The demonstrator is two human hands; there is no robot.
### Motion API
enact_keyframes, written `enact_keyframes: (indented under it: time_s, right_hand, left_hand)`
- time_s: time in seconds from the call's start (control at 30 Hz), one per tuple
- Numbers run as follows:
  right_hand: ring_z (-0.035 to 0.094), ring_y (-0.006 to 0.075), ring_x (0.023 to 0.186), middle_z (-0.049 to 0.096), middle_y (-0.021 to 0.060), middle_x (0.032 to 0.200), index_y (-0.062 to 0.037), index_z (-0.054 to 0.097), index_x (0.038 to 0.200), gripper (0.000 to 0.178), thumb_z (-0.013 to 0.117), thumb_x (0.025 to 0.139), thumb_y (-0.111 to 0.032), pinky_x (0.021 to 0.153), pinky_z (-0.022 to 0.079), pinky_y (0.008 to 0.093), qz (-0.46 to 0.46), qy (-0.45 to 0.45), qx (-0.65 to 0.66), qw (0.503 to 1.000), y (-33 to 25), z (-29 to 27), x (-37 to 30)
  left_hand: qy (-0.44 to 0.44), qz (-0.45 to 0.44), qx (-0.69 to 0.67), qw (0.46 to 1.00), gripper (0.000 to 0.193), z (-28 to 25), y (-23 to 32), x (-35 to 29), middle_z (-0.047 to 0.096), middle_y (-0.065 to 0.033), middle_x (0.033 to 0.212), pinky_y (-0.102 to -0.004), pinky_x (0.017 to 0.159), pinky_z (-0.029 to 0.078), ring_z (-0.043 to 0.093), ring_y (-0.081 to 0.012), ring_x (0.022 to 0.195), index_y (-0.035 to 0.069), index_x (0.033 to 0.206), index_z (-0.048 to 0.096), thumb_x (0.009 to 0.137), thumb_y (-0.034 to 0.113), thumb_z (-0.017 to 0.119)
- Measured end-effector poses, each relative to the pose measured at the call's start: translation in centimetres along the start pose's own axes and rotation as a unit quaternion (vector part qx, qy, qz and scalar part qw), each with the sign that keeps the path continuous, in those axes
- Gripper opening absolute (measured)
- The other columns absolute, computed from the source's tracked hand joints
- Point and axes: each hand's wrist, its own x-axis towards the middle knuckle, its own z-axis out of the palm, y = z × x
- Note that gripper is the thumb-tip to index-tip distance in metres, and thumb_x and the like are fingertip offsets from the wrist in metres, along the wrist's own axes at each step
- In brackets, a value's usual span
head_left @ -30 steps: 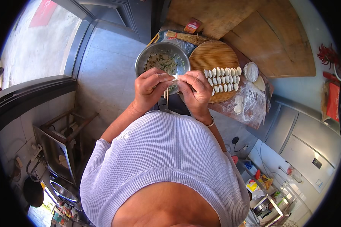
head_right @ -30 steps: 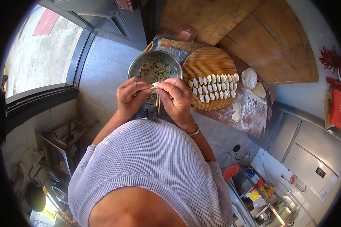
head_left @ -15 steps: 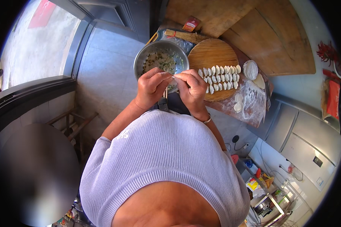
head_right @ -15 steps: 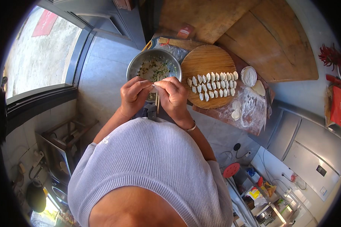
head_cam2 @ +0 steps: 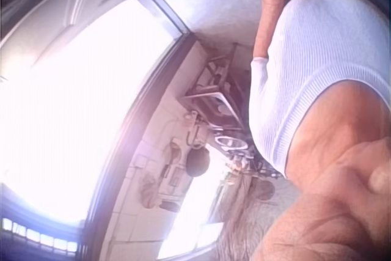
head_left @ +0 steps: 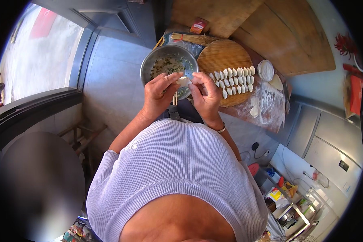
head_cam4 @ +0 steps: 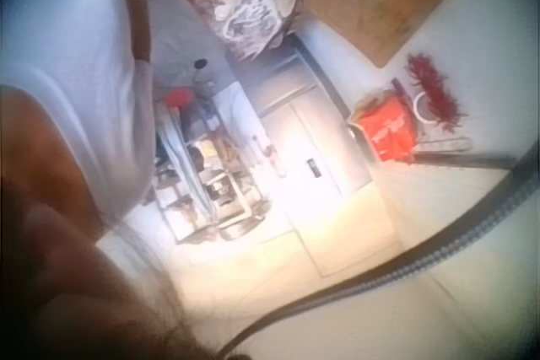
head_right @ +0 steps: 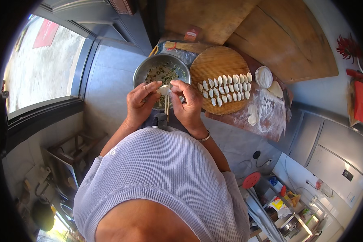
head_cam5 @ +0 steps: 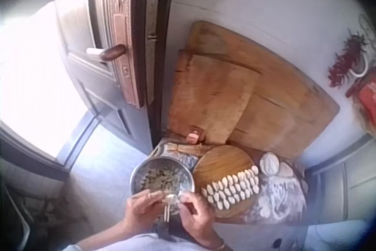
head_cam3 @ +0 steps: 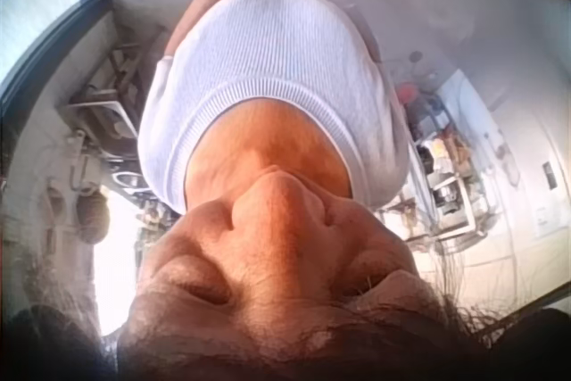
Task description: The person scoops green vegetable filling from a metal bowl using chopsticks and places it onto round dough wrappers held in the left hand. The person folds and pleats the wrappers to seal the dumplings, placing the finished pieces in neat rows on a wooden board.
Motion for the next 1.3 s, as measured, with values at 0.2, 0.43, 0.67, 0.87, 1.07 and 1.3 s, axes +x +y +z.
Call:
enact_keyframes:
  time_s: [0.2,0.43,0.67,0.87,1.07,1.3]
  right_hand:
    - [0.061,0.0105,0.078,0.059,0.0052,0.092,-0.0011,0.063,0.105,0.028,0.068,0.078,0.003,0.067,0.050,0.0230,0.064,-0.045,0.044,0.996,2.0,-1.0,-0.3]
    - [0.062,0.0107,0.068,0.062,0.0064,0.083,0.0011,0.065,0.087,0.011,0.070,0.078,-0.002,0.059,0.050,0.0220,0.129,0.022,0.061,0.990,7.7,-1.5,-4.1]
    - [0.063,0.0096,0.059,0.066,0.0068,0.071,0.0023,0.064,0.088,0.011,0.064,0.086,-0.008,0.050,0.051,0.0215,0.365,0.213,0.173,0.890,15.7,-3.5,-9.1]
    - [0.064,0.0129,0.060,0.064,0.0085,0.073,0.0038,0.062,0.089,0.012,0.065,0.083,-0.006,0.052,0.051,0.0241,0.434,0.357,0.038,0.827,25.9,-7.4,-15.0]
    - [0.065,0.0240,0.069,0.066,0.0113,0.078,-0.0010,0.065,0.088,0.015,0.070,0.074,-0.008,0.066,0.052,0.0332,0.323,0.322,-0.209,0.865,28.3,-7.8,-15.6]
    - [0.063,0.0316,0.073,0.064,0.0131,0.078,-0.0033,0.063,0.083,0.012,0.067,0.073,-0.009,0.068,0.051,0.0401,0.323,0.294,-0.295,0.850,27.9,-7.8,-15.5]
  left_hand:
    - [-0.022,0.093,0.080,0.992,0.031,2.0,-0.5,0.4,0.058,-0.0104,0.071,-0.0306,0.055,0.048,0.058,-0.0234,0.061,0.003,0.104,0.064,0.074,-0.004,0.068]
    - [-0.155,-0.022,0.133,0.979,0.033,4.7,-2.9,-1.2,0.064,-0.0119,0.086,-0.0336,0.064,0.051,0.063,-0.0262,0.076,0.003,0.106,0.063,0.073,-0.001,0.069]
    - [-0.301,0.012,0.183,0.936,0.054,7.9,-2.5,-1.4,0.049,-0.0141,0.133,-0.0377,0.085,0.052,0.060,-0.0299,0.106,0.009,0.123,0.056,0.071,0.005,0.072]
    - [-0.277,-0.045,0.191,0.940,0.044,8.0,-3.6,-0.9,0.049,-0.0147,0.133,-0.0382,0.087,0.052,0.057,-0.0331,0.111,0.005,0.115,0.060,0.072,0.002,0.071]
    - [-0.275,-0.067,0.211,0.935,0.040,7.4,-5.4,-1.0,0.052,-0.0154,0.128,-0.0348,0.076,0.057,0.065,-0.0278,0.097,0.002,0.113,0.060,0.074,-0.004,0.068]
    - [-0.291,-0.124,0.174,0.932,0.037,9.5,-6.0,-1.2,0.055,-0.0141,0.125,-0.0381,0.083,0.052,0.061,-0.0320,0.102,0.004,0.110,0.062,0.074,0.004,0.070]
